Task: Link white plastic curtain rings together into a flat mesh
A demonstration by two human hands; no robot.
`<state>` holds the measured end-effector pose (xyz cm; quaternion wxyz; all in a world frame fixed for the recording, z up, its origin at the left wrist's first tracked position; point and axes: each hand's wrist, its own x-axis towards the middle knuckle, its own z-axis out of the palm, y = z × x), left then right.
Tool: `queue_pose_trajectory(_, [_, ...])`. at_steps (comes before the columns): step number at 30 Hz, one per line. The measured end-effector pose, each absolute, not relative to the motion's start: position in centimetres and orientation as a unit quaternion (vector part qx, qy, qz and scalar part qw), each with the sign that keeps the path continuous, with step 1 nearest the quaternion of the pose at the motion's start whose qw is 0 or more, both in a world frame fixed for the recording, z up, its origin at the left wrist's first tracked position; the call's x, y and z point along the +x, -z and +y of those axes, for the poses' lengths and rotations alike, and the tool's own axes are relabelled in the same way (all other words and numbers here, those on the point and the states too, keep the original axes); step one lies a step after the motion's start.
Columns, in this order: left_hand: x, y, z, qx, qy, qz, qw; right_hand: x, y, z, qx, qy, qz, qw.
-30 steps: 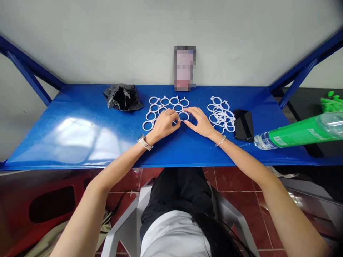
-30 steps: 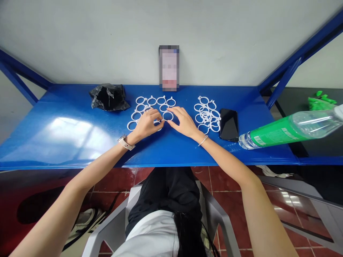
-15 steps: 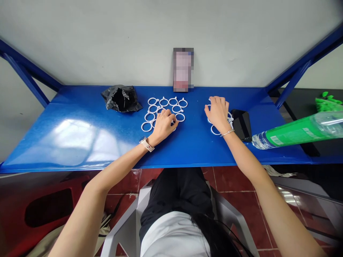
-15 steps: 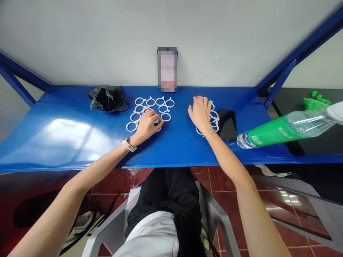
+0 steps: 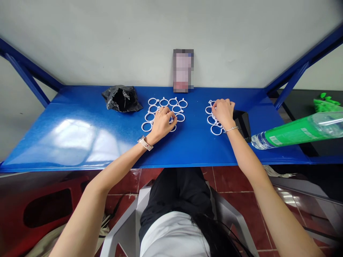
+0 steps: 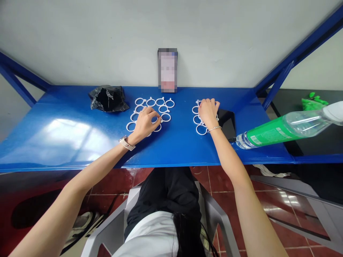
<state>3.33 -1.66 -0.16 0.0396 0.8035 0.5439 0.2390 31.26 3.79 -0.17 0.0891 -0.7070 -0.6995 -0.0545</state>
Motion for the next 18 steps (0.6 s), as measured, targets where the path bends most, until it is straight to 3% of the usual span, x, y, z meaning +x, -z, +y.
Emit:
queue_pose_trajectory(11, [2.9, 0.5, -1.3, 0.805, -0.273, 0.526, 0.039, 31.2, 0.7, 4.0, -0.694, 0.041, -0.701, 0.157])
queue_pose_trajectory(18, [2.9, 0.6, -1.2, 0.812, -0.278, 0.512, 0.043, 31.8, 1.6, 4.5, -0.701, 0.024, -0.698, 0.144])
